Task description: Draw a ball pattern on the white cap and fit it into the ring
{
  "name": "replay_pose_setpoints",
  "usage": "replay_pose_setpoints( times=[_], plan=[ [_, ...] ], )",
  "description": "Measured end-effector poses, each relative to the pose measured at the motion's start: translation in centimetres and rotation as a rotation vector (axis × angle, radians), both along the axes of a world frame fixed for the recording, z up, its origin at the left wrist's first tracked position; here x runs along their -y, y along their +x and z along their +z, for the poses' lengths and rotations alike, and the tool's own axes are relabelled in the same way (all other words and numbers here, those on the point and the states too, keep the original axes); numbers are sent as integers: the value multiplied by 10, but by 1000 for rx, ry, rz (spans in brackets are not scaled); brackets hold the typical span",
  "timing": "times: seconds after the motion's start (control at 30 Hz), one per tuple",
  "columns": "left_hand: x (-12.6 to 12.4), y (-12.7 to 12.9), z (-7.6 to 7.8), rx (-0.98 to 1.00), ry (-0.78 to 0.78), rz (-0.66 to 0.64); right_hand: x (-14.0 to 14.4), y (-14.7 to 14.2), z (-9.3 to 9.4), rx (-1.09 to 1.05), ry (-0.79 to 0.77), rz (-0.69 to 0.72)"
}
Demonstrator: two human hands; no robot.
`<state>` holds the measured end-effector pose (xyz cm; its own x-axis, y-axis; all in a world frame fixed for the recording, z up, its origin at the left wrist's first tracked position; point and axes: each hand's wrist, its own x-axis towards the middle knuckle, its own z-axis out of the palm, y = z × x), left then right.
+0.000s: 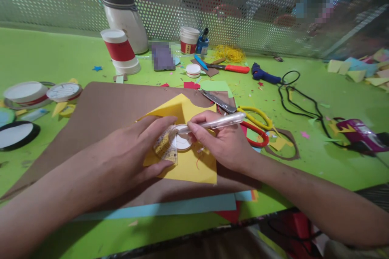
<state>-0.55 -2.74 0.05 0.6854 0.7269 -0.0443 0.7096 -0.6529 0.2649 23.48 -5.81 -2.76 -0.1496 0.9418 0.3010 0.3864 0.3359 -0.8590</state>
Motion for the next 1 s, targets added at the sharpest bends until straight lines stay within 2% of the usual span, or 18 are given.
replay_pose_setpoints(
  times=[0.53, 0.7, 0.87, 1.0],
  plan=[
    [0, 5, 4, -40, -10, -32, 1, -1, 2, -26, 36, -1],
    [0, 7, 5, -61, -9, 7, 1, -1, 4, 13, 94, -26],
    [0, 6, 3, -41, -8, -8, 0, 2, 3, 21, 150, -77],
    [0, 4, 1, -12, 6, -16, 0, 2, 3, -5, 143, -33]
  ],
)
